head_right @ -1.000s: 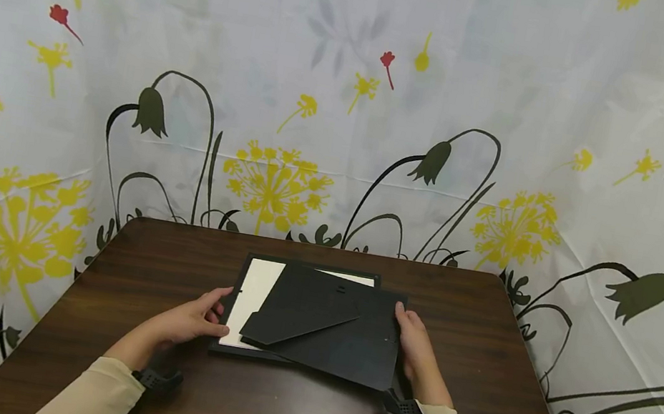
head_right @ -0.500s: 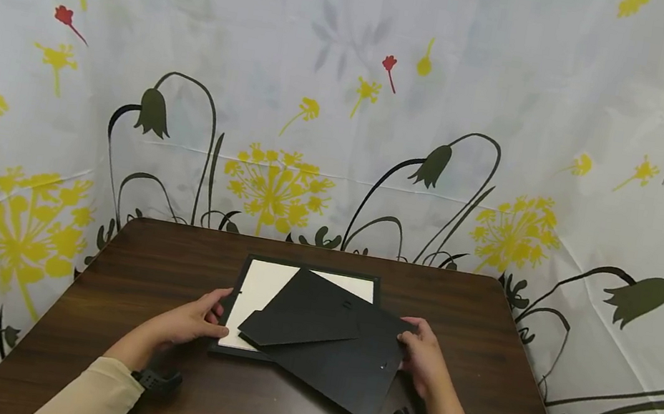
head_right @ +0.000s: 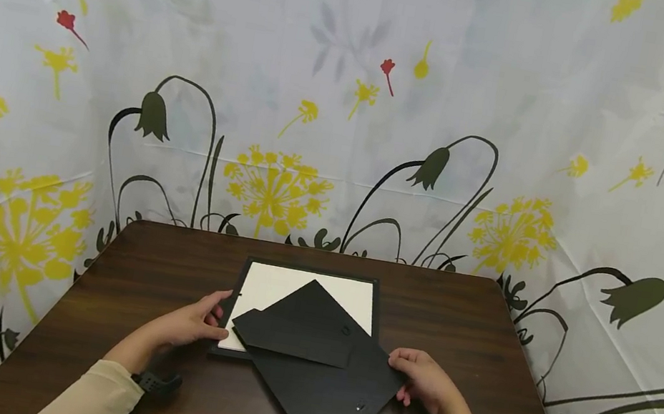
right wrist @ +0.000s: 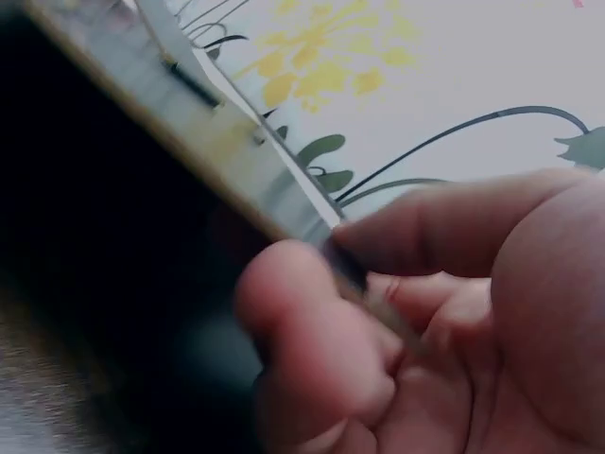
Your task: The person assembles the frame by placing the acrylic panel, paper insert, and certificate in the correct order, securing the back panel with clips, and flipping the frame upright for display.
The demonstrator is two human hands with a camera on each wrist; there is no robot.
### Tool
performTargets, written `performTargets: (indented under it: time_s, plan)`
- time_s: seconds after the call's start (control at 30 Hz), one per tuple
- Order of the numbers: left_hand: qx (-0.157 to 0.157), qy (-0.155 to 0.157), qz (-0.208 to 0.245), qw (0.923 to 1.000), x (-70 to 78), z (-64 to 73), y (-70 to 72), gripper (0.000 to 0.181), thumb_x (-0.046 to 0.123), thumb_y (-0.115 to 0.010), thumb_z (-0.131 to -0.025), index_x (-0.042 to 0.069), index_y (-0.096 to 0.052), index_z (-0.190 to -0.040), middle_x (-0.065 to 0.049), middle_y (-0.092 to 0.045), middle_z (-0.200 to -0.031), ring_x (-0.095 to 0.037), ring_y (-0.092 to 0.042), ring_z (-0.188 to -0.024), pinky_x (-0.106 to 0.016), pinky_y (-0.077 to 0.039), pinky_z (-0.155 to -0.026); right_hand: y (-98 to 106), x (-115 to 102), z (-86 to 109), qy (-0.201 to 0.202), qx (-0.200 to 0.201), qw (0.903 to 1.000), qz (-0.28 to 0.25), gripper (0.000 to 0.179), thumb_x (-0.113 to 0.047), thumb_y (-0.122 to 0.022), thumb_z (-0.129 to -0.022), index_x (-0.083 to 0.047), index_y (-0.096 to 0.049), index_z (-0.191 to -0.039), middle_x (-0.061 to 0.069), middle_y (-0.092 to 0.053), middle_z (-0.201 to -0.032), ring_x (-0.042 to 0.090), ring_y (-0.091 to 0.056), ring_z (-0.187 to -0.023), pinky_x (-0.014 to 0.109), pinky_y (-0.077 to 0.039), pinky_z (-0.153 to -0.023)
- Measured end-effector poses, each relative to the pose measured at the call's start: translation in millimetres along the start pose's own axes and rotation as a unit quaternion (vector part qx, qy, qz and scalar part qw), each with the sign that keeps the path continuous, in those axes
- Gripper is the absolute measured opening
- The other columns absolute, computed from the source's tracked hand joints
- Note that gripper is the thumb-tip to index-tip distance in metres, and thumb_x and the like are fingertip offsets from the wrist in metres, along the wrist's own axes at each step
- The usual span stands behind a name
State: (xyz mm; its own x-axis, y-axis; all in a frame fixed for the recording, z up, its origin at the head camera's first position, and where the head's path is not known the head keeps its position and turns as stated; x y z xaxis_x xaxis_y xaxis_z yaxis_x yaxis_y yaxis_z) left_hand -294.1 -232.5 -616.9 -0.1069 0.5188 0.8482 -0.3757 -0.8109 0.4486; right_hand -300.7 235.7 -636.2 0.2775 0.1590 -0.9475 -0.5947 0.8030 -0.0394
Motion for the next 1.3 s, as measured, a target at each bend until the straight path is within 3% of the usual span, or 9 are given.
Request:
performTargets:
  time_s: [0.13,0.23,0.4,0.53,0.67,0.8,0.9,1.03,1.3]
  plan:
    - [0.003,-0.002,0.005,1.0,0.1,-0.2,-0.6,0.099,0.024,-0.086,-0.095,0.008,-0.025,-0.172,-0.019,-0.047,-0.13,-0.026,-0.055,-0.109,-0.034,-0.048,-0.086,-12.8,0.9,4.7,0.02,-0.024,0.9995,-0.006,0.023,-0.009,-0.052,-0.112,0.007,-0.062,-0.124,-0.002,-0.07,-0.087,0.004,-0.061,-0.055,0.02,-0.053,-0.05]
    - [0.001,-0.003,-0.005,1.0,0.4,-0.5,-0.8,0.098,0.025,-0.084,-0.096,0.007,-0.024,-0.172,-0.018,-0.047,-0.131,-0.025,-0.054,-0.109,-0.033,-0.048,-0.087,-19.0,-0.1,6.8,0.03,-0.003,0.9996,0.002,0.026,-0.005,-0.049,-0.109,0.014,-0.058,-0.125,-0.002,-0.069,-0.086,0.005,-0.058,-0.054,0.02,-0.049,-0.046]
    - [0.006,0.003,0.002,1.0,0.9,1.7,0.6,0.098,0.022,-0.085,-0.096,0.008,-0.025,-0.172,-0.018,-0.047,-0.132,-0.026,-0.054,-0.111,-0.034,-0.048,-0.088,-22.5,-0.3,4.7,0.022,0.066,0.9971,0.031,0.033,-0.023,-0.053,-0.115,0.009,-0.061,-0.12,-0.005,-0.062,-0.074,0.006,-0.05,-0.046,0.022,-0.04,-0.039]
    - [0.013,0.001,0.005,0.9999,2.7,2.8,0.9,0.097,0.019,-0.085,-0.095,0.009,-0.026,-0.171,-0.019,-0.048,-0.131,-0.027,-0.054,-0.111,-0.035,-0.048,-0.087,-26.3,-0.7,3.3,0.026,0.061,0.9974,0.028,0.036,-0.029,-0.056,-0.115,0.006,-0.063,-0.123,-0.004,-0.065,-0.076,0.006,-0.051,-0.044,0.022,-0.041,-0.037]
    - [0.012,0.005,0.007,0.9999,1.7,2.8,-0.5,0.098,0.018,-0.086,-0.094,0.008,-0.026,-0.171,-0.019,-0.048,-0.131,-0.027,-0.054,-0.11,-0.035,-0.048,-0.087,-28.7,-3.3,6.7,0.057,0.033,0.9979,0.001,0.022,-0.017,-0.055,-0.115,0.003,-0.063,-0.121,-0.006,-0.072,-0.089,0.005,-0.064,-0.061,0.022,-0.052,-0.049]
    - [0.007,0.003,0.01,0.9999,1.6,4.6,-0.6,0.102,0.02,-0.087,-0.094,0.009,-0.023,-0.173,-0.02,-0.048,-0.131,-0.028,-0.055,-0.111,-0.035,-0.05,-0.088,-22.9,-3.9,10.9,0.087,0.052,0.9943,-0.032,0.015,-0.014,-0.053,-0.115,-0.009,-0.067,-0.117,-0.01,-0.075,-0.096,0.006,-0.071,-0.08,0.025,-0.06,-0.069]
    - [0.0,-0.008,0.0,1.0,1.5,5.8,0.1,0.106,0.026,-0.086,-0.094,0.009,-0.019,-0.175,-0.02,-0.048,-0.13,-0.028,-0.055,-0.111,-0.033,-0.051,-0.088,-15.5,-3.9,13.1,0.104,0.094,0.9888,-0.052,0.015,-0.012,-0.052,-0.115,-0.012,-0.066,-0.118,-0.01,-0.075,-0.097,0.006,-0.071,-0.085,0.025,-0.06,-0.073]
    - [-0.006,-0.012,-0.01,0.9999,-0.3,6.2,0.1,0.108,0.029,-0.085,-0.095,0.011,-0.016,-0.175,-0.019,-0.047,-0.13,-0.027,-0.054,-0.112,-0.032,-0.051,-0.089,-7.8,-5.7,14.8,0.122,0.159,0.9764,-0.081,0.016,-0.009,-0.054,-0.114,-0.007,-0.062,-0.128,-0.009,-0.076,-0.103,0.006,-0.073,-0.091,0.025,-0.062,-0.077]
    - [0.012,0.004,0.014,0.9998,-3.0,3.9,-0.1,0.104,0.02,-0.086,-0.094,0.015,-0.021,-0.175,-0.018,-0.049,-0.132,-0.028,-0.054,-0.114,-0.036,-0.051,-0.088,-15.9,-7.3,12.4,0.129,0.228,0.9543,-0.144,0.025,-0.007,-0.059,-0.112,0.001,-0.053,-0.135,-0.009,-0.076,-0.098,0.007,-0.074,-0.087,0.026,-0.063,-0.074]
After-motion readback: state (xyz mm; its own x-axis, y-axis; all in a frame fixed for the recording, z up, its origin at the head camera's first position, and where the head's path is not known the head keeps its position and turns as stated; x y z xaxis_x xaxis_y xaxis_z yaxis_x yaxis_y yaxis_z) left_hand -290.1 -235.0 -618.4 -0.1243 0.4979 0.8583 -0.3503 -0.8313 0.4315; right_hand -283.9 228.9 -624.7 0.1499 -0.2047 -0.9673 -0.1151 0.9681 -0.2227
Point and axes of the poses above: each hand's wrist, its own z-axis away from the middle knuckle, its own y-axis out of the back of the hand, x = y × z, the point moved 8 cm from there along -z, towards the middle knuckle
